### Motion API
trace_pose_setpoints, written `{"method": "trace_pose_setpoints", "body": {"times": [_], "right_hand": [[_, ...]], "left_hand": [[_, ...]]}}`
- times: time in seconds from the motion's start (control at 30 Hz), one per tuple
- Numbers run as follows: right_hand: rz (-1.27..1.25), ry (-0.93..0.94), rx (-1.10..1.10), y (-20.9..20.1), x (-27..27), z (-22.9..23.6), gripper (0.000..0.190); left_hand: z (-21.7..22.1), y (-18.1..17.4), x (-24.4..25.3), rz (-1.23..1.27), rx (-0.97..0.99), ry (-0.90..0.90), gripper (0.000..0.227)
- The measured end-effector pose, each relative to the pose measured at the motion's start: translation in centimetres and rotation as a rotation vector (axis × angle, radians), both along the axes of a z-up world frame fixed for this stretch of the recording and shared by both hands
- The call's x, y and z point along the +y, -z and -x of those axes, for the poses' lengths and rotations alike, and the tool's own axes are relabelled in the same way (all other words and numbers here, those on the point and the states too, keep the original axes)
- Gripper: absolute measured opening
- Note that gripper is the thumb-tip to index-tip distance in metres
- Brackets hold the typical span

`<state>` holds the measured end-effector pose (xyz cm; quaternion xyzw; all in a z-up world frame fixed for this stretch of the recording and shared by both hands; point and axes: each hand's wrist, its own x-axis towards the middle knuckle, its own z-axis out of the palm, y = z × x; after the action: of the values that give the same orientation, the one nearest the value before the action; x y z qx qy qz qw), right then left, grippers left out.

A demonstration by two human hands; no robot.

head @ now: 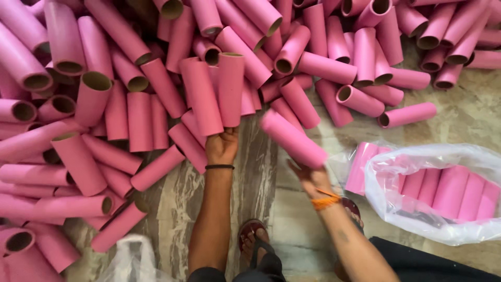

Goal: The person gathers pink cylindrical tubes from a large pile on the floor and places them into a clear plastic bag. They repeatedly pick up handfuls of cylinders and arrange them inside the bag, continuing until the bag is full.

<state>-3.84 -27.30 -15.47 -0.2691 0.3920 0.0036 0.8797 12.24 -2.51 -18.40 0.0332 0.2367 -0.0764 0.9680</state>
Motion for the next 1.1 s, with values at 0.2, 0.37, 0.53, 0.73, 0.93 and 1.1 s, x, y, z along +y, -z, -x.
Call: {"method": "trace_pose_setpoints", "body": {"times": [0.2, 0.37, 0.53, 0.73, 0.93, 1.1], "right_hand": [[-0.421, -0.057, -0.203, -1.0, -7.7, -3.0, 0.052], [-0.547, -0.131, -0.194, 1.8, -8.8, -9.9, 0.056], [-0.478, 0.066, -0.223, -0.6, -6.9, -2.7, 0.042], [-0.105, 0.036, -0.131, 1.7, -4.0, -2.0, 0.039], [-0.278, 0.155, -0.170, 2.4, -4.8, -2.6, 0.042], [-0.494, 0.134, -0.248, -1.4, -2.0, -5.2, 0.044]], "left_hand": [[15.2, -3.2, 4.5, -0.182, -0.027, -0.031, 0.047], [23.6, -4.3, 5.8, -0.164, 0.167, -0.183, 0.048], [20.6, -0.5, 6.0, -0.089, 0.270, -0.326, 0.043], [12.5, 4.9, 7.7, -0.066, 0.018, -0.360, 0.034], [13.7, 3.1, 6.0, -0.066, 0.106, -0.300, 0.040], [11.2, 3.0, 4.9, -0.149, 0.147, -0.317, 0.038]]}}
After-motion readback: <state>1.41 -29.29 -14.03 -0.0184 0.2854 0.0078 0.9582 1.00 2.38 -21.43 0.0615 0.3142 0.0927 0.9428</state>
